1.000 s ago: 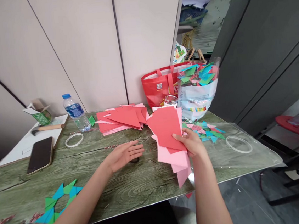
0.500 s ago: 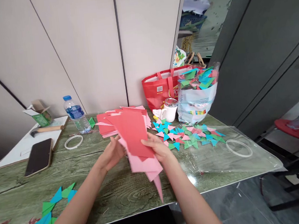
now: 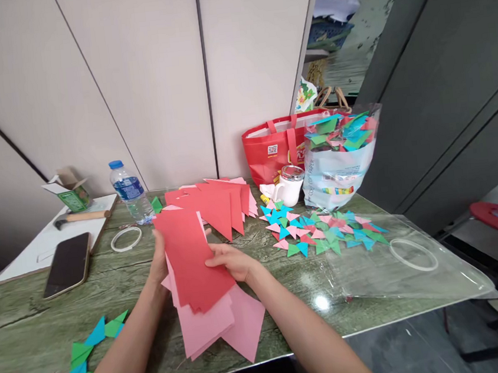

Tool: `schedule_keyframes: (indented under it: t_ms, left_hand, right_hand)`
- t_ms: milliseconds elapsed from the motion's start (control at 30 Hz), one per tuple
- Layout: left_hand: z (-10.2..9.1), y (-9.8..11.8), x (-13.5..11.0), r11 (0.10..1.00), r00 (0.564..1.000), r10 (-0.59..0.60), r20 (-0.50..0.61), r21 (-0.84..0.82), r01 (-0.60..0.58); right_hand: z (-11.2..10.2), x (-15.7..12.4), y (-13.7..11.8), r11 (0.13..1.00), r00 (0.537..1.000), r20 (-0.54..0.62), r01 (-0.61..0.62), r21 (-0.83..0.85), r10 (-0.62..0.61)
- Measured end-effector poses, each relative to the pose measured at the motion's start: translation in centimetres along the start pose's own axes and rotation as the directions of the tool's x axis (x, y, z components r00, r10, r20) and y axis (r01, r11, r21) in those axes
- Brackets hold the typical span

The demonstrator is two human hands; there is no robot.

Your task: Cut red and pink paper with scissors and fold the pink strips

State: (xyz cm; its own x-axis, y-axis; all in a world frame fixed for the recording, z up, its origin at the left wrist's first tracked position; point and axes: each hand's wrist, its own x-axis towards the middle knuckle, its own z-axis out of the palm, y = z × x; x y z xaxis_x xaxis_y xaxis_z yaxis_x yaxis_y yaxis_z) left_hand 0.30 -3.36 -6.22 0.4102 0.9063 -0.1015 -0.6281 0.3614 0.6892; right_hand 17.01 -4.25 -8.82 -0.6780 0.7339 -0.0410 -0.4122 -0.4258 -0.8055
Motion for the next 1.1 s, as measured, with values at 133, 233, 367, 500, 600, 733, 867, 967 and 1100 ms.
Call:
schedule_keyframes:
  t_ms: [133, 233, 367, 500, 600, 733, 867, 967, 1100]
  left_hand:
    - [0.3, -0.1, -0.4, 0.998, 0.998, 0.050, -0.040, -0.030, -0.051]
    - [0.1, 0.1, -0.5, 0.994, 0.987, 0.108, -0.120, -0.019, -0.111]
    - [0.2, 0.5, -0.5, 0.984, 0.978, 0.176, -0.115, -0.002, -0.178]
    - [0.5, 1.3, -0.5, 0.954, 0.954, 0.279, -0.111, -0.078, -0.288]
    - [0.2, 1.9, -0.4, 0.943, 0.937, 0.296, -0.183, -0.099, -0.317]
    - [-0.2, 1.9, -0.5, 0.949, 0.933, 0.277, -0.230, -0.086, -0.303]
    - [0.1, 1.4, -0.8, 0.975, 0.962, 0.196, -0.191, -0.063, -0.212]
    - [0.2, 1.5, -0.8, 0.950, 0.942, 0.282, -0.181, -0.082, -0.301]
    - [-0.1, 1.8, -0.6, 0.902, 0.896, 0.401, -0.190, -0.091, -0.423]
  right_hand:
    - [0.4, -0.1, 0.7, 0.996, 0.993, -0.110, -0.041, 0.076, 0.049]
    - [0.6, 0.1, 1.3, 0.981, 0.987, -0.114, -0.094, 0.168, 0.114]
    - [0.7, 0.4, 1.7, 0.971, 0.992, -0.067, -0.085, 0.223, 0.103]
    - [0.3, 0.3, 1.4, 0.978, 0.995, -0.084, -0.028, 0.204, 0.046]
    - [0.3, 0.3, 1.6, 0.981, 0.997, -0.047, -0.056, 0.184, 0.066]
    - [0.7, 0.0, 1.7, 0.979, 0.996, 0.030, -0.084, 0.185, 0.080]
    - [1.1, -0.3, 1.1, 0.982, 0.997, 0.044, -0.064, 0.177, 0.057]
    - [1.1, -0.4, 0.7, 0.982, 0.996, 0.062, -0.079, 0.169, 0.070]
    - [1.0, -0.2, 1.1, 0.977, 0.991, 0.088, -0.118, 0.175, 0.104]
